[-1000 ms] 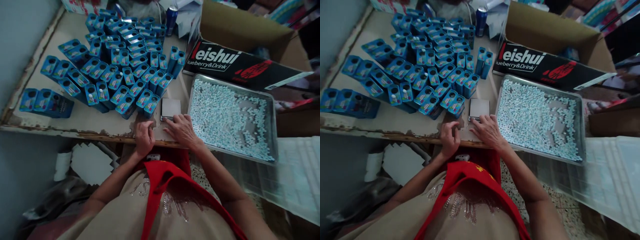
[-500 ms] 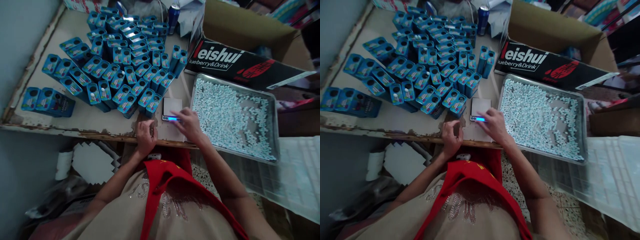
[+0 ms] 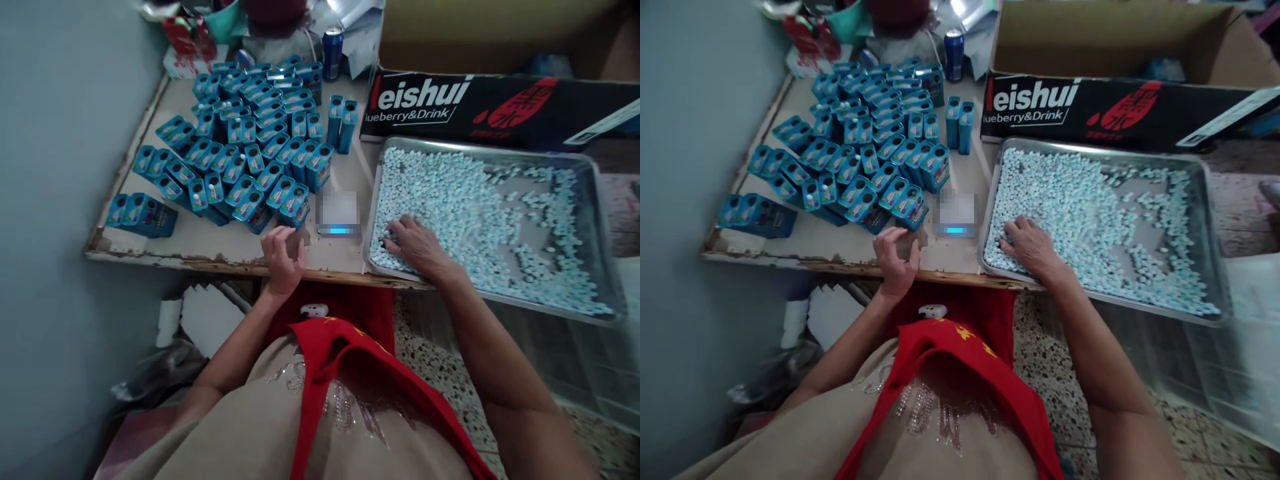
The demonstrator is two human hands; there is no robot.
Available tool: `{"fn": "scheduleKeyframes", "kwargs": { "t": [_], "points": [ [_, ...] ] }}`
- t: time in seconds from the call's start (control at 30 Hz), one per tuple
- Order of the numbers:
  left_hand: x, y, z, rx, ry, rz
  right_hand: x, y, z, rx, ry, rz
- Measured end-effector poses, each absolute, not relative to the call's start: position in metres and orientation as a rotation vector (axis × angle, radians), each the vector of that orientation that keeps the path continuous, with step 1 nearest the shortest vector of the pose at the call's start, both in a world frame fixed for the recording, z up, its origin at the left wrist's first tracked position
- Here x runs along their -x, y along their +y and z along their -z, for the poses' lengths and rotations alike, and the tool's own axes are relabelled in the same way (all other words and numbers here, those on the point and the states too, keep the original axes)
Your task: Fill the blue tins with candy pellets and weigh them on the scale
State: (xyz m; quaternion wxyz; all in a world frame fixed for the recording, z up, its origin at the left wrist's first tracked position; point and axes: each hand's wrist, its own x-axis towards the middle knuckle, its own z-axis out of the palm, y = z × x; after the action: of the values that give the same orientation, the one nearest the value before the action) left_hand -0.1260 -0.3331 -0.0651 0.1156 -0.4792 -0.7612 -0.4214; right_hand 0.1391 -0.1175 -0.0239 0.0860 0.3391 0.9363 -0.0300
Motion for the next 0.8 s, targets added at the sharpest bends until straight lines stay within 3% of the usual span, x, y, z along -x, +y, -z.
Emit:
{"fn": "scheduleKeyframes", "kwargs": {
  "t": [0.2,0.33,0.57,0.7,0.8],
  "points": [
    [0.151,-0.315,0.028,1.427,-2.295,0.921,-0.140,-0.107,0.019,-1.173,2.623,0.351],
    [0.158,-0.299,0.012,1.446,-2.395,0.738,-0.158,-0.089,0.010,-1.625,2.576,1.361],
    [0.169,-0.280,0.016,1.420,-2.366,0.856,-0.184,-0.072,-0.017,-1.622,2.046,2.667],
    [0.175,-0.270,0.020,1.452,-2.330,0.948,-0.182,-0.069,-0.006,-1.837,1.802,2.814],
    [0.174,-0.267,0.018,1.490,-2.326,0.967,-0.180,-0.068,0.005,-2.002,2.086,2.586]
  ]
}}
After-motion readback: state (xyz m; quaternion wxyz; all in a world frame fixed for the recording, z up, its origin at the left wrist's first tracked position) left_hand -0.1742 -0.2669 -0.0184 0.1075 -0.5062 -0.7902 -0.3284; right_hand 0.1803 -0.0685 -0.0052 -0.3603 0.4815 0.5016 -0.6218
